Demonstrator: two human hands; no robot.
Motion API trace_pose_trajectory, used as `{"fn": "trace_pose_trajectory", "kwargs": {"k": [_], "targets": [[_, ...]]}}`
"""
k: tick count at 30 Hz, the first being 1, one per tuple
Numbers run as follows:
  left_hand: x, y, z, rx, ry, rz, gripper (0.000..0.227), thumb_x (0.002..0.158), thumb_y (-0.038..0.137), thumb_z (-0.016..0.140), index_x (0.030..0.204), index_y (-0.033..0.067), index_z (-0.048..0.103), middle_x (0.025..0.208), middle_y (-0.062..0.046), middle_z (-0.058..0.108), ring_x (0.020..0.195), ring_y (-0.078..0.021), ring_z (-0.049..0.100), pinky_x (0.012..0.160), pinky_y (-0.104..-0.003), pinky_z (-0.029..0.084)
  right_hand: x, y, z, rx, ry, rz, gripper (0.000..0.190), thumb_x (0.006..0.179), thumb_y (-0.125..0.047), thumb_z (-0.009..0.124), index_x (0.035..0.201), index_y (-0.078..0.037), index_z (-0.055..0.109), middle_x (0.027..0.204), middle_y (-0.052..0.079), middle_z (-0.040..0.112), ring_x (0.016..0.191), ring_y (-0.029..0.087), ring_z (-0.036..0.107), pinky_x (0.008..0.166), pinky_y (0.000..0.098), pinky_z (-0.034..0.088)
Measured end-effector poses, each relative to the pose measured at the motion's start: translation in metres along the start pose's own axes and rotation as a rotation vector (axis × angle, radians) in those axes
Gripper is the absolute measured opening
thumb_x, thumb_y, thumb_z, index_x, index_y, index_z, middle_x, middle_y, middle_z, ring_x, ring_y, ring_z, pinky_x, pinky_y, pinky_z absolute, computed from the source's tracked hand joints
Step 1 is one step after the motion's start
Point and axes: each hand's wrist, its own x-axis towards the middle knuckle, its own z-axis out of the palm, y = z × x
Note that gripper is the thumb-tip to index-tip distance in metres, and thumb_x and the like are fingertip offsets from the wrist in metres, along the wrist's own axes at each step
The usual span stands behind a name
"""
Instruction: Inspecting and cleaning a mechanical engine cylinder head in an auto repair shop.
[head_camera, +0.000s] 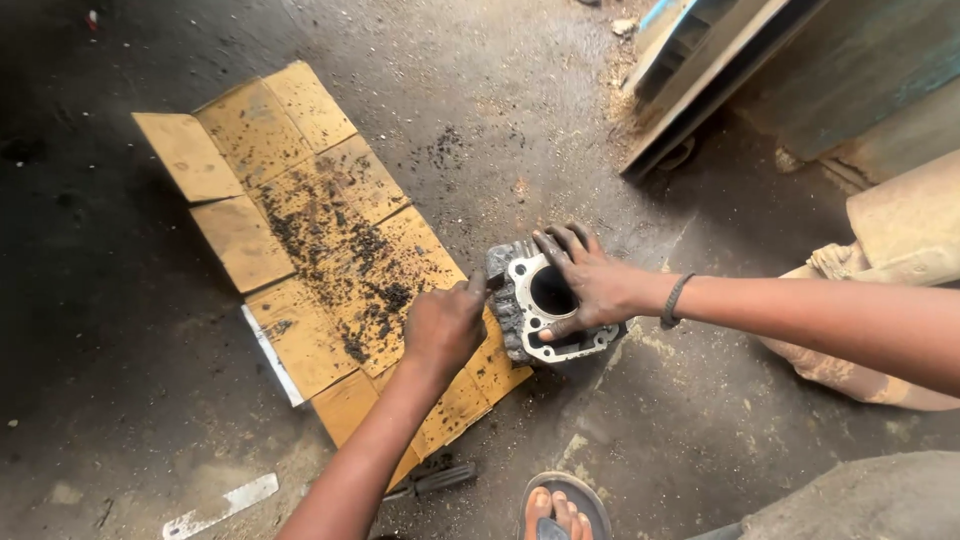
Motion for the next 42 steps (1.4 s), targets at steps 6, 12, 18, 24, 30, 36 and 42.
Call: {"fn": "trace_pose_trajectory", "kwargs": {"k": [6,12,18,24,30,36,42], "targets": [[0.012,0.003,-0.009,-0.119,-0.084,-0.033,0.026,0.093,-0.002,0.052,0.115,0.0040,0.064,0.063,-0.016,0.068,0.050,-0.0284,0.065,0.042,-0.042,0.055,-0.002,-0.003,-0.006,-0.018,-0.010,0.001,0.150,0.059,-0.086,0.070,0.157,-0.006,-0.011,0.162,0.029,-0.009,0.149,0.050,-0.012,0.118,0.0639,0.014],[0.015,0.010,-0.008,-0.129,-0.189,-0.126,0.017,0.097,0.003,0.053,0.098,0.0018,0.070,0.070,-0.013,0.070,0.052,-0.0227,0.062,0.045,-0.038,0.054,0.001,-0.001,-0.006,0.000,-0.013,0.016,0.150,0.057,-0.084,0.072,0.157,-0.011,-0.013,0.163,0.024,-0.013,0.149,0.048,-0.015,0.118,0.0646,0.014],[0.004,-0.004,-0.032,-0.462,-0.266,-0.310,0.020,0.094,0.025,0.062,0.090,0.0093,0.074,0.058,-0.010,0.067,0.043,-0.0192,0.056,0.039,-0.037,0.044,0.004,-0.005,-0.008,-0.022,-0.082,0.032,0.152,0.052,-0.082,0.074,0.158,-0.014,-0.013,0.166,0.019,-0.014,0.151,0.043,-0.017,0.115,0.0684,0.015],[0.004,-0.023,-0.002,-0.222,-0.111,-0.136,0.021,0.092,0.006,0.055,0.078,0.0045,0.071,0.052,-0.012,0.062,0.041,-0.0202,0.056,0.037,-0.036,0.045,0.007,-0.003,-0.009,-0.050,-0.079,-0.005,0.149,0.060,-0.084,0.070,0.157,-0.010,-0.015,0.164,0.024,-0.016,0.149,0.048,-0.018,0.114,0.0694,0.013],[0.013,-0.022,-0.033,-0.205,0.010,-0.045,0.017,0.086,0.016,0.063,0.075,0.0030,0.069,0.051,-0.017,0.061,0.043,-0.0293,0.057,0.038,-0.043,0.047,0.002,-0.004,-0.011,-0.049,-0.038,-0.032,0.150,0.058,-0.083,0.073,0.157,-0.005,-0.009,0.162,0.029,-0.005,0.149,0.049,-0.010,0.118,0.0635,0.016],[0.027,-0.013,-0.018,-0.079,-0.208,-0.113,0.015,0.081,0.001,0.055,0.073,0.0034,0.067,0.063,-0.017,0.066,0.052,-0.0282,0.067,0.042,-0.041,0.054,0.005,0.001,-0.008,-0.088,-0.020,-0.078,0.145,0.064,-0.084,0.071,0.156,-0.004,-0.007,0.161,0.030,-0.005,0.147,0.051,-0.009,0.117,0.0634,0.014],[0.036,0.012,-0.019,0.028,-0.025,0.056,0.015,0.079,0.001,0.056,0.071,0.0034,0.068,0.067,-0.018,0.069,0.052,-0.0287,0.069,0.042,-0.042,0.056,-0.002,-0.004,-0.012,-0.071,0.021,-0.083,0.142,0.062,-0.082,0.069,0.155,-0.003,-0.003,0.161,0.029,0.000,0.150,0.050,-0.004,0.117,0.0596,0.021]]}}
